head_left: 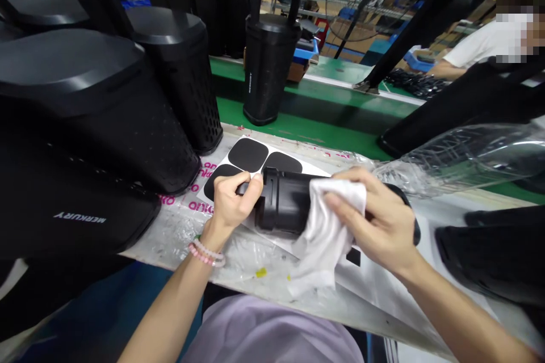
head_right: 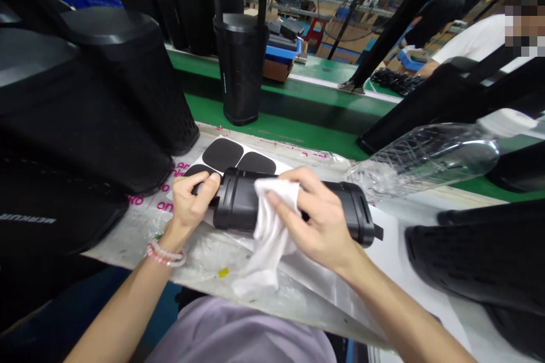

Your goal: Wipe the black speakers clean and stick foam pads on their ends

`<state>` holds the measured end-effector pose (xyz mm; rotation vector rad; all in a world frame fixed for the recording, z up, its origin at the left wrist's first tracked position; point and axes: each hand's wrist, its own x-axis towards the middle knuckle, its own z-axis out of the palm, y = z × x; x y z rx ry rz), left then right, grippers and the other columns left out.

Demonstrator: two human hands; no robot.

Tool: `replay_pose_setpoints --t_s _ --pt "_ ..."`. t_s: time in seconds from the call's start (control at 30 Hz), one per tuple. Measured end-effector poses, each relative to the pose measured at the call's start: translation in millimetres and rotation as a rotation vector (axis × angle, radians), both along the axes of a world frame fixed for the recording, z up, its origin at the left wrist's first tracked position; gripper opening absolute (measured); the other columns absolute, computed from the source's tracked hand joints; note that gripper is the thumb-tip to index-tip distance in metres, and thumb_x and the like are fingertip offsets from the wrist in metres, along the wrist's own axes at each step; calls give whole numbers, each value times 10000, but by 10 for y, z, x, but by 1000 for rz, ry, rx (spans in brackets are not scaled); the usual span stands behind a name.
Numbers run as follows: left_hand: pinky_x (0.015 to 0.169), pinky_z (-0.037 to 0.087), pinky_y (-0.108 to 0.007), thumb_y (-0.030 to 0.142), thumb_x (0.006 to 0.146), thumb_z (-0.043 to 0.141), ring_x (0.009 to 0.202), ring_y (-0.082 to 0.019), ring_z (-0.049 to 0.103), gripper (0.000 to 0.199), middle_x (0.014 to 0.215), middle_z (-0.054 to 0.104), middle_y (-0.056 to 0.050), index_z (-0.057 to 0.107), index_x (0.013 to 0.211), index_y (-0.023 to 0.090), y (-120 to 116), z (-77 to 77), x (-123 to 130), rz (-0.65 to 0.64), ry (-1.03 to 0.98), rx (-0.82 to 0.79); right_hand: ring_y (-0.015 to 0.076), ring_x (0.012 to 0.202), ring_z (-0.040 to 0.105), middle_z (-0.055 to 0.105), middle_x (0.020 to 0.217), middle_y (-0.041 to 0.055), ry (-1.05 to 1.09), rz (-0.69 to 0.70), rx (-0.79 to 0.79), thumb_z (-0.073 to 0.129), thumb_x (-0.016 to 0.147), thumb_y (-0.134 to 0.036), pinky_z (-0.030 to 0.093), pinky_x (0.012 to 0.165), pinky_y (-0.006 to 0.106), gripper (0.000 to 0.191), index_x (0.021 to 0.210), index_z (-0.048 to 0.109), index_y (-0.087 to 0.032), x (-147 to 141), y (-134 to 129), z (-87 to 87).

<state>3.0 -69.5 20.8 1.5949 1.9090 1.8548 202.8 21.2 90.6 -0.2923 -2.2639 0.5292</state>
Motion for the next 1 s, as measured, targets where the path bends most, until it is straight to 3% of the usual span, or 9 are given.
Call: replay_pose_setpoints --t_s 0.07,0.13,0.37,0.53,0.63,0.7,0.83,0.93,1.0 --pt "424 194 -251 215 850 548 430 -58 222 442 493 208 67 266 510 197 3 -3 -4 -1 -1 -3 196 792 586 573 903 69 40 -335 24 597 906 -151 487 639 340 138 790 643 -213 -29 -5 20" --pt "427 194 -252 214 848 550 432 -59 220 440 494 207 67 267 512 197 5 -8 -7 1 -1 -6 235 873 602 591 955 109 40 -484 128 583 916 -170 519 708 377 115 838 661 -203 -129 -34 -10" --pt "442 201 -254 201 839 549 437 -60 211 430 492 212 70 264 517 197 8 -25 -21 17 9 -12 289 1325 486 624 1321 163 -216 -14 287 474 872 -13 414 1105 464 326 1163 613 -64 -182 -488 -396" --pt "456 206 -258 223 849 545 446 -63 222 433 490 219 68 280 507 194 29 -29 -26 24 -9 -35 193 1003 646 712 980 75 -336 381 -296 444 951 -128 525 957 368 199 951 639 -168 295 -840 -448" --pt "464 203 -265 245 858 541 457 -68 218 437 495 217 66 282 510 197 34 -41 -21 41 -37 -54 166 767 667 687 864 46 -245 279 -726 427 1008 -277 569 682 277 241 926 641 -201 437 -873 -351" --pt "467 198 -269 255 860 541 467 -73 215 438 502 213 64 276 516 199 35 -48 -14 51 -58 -70 158 624 641 671 766 23 -31 49 -811 432 1006 -288 518 519 252 234 918 637 -218 460 -830 -282" --pt "465 195 -270 270 860 540 475 -79 229 435 501 224 59 273 524 203 41 -39 -5 58 -96 -100 217 797 667 697 918 81 115 -390 -305 499 970 -202 513 639 323 128 1021 616 -213 340 -657 -233" --pt "453 196 -266 278 859 539 478 -83 238 433 503 236 54 277 522 205 58 -13 -19 45 -121 -131 288 987 623 686 1089 142 -80 -286 284 583 924 -189 475 787 411 100 1019 595 -160 138 -487 -277" --pt "444 200 -262 284 862 538 474 -83 244 434 502 245 53 282 521 204 76 7 -39 28 -135 -160 294 1000 587 685 1106 130 -225 -204 490 589 913 -165 448 789 413 32 941 596 -150 7 -371 -292"
